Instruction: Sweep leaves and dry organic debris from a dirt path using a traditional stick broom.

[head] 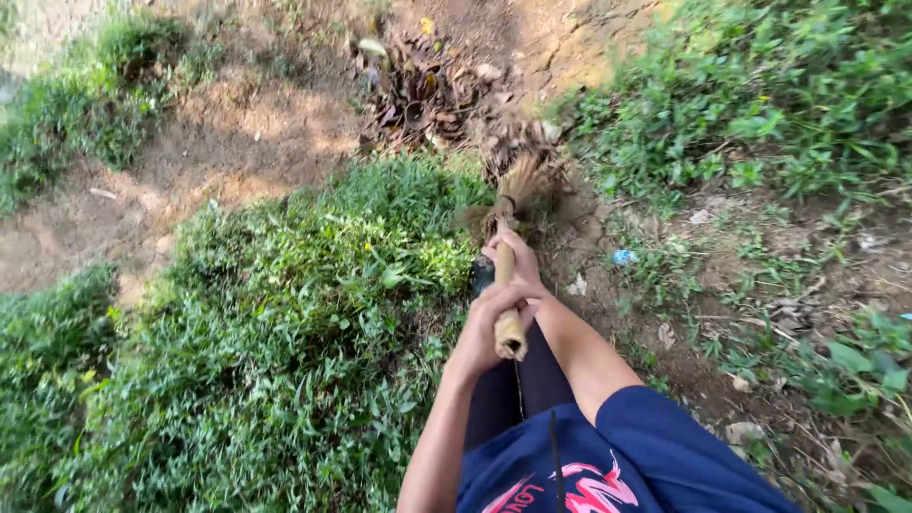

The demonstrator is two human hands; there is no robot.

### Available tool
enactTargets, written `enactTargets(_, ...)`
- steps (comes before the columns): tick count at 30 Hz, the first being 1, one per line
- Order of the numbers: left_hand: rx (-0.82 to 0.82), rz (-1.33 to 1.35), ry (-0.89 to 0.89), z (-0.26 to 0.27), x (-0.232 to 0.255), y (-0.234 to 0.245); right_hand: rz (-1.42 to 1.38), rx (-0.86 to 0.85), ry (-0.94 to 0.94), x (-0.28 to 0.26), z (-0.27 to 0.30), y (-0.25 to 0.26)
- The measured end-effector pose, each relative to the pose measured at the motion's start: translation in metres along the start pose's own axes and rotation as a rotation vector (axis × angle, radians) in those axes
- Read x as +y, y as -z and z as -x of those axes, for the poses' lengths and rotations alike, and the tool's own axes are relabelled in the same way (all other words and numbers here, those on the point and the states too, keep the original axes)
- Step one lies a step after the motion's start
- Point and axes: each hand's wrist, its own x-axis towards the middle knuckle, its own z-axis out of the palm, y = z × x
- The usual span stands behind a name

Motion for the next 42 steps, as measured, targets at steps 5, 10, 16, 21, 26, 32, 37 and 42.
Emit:
enactTargets(5,0.072,-0.03,0.094,-0.001,-0.002,0.03,0.8,-0.138,0.356,-0.023,-0.014,-0.066)
enactTargets(10,0.118,-0.157,-0.005,-0.003,0.026,0.041,0.717,-0.289,0.393,-0.053,-0.025,-0.114)
enactTargets(16,0.107,-0.229,-0.177,0.011,0.077,0.058,0.956,-0.228,0.645,-0.085,-0.007,-0.154)
enactTargets(21,0.137,-0.119,-0.224,0.022,0.089,0.062,1.113,-0.03,0.504,-0.123,0.044,-0.148)
enactTargets(26,0.129,0.097,-0.037,0.016,-0.01,0.031,1.195,0.082,0.573,-0.086,0.038,-0.06)
enactTargets(32,0.136,0.092,0.141,0.01,-0.049,0.03,1.238,-0.072,0.264,-0.018,-0.011,-0.032)
enactTargets(37,0.154,-0.107,0.009,-0.012,-0.026,0.053,0.891,-0.228,0.488,0.004,-0.059,-0.089)
enactTargets(42,0.127,-0.239,-0.182,0.0,0.02,0.09,0.898,-0.276,0.607,-0.029,-0.052,-0.163)
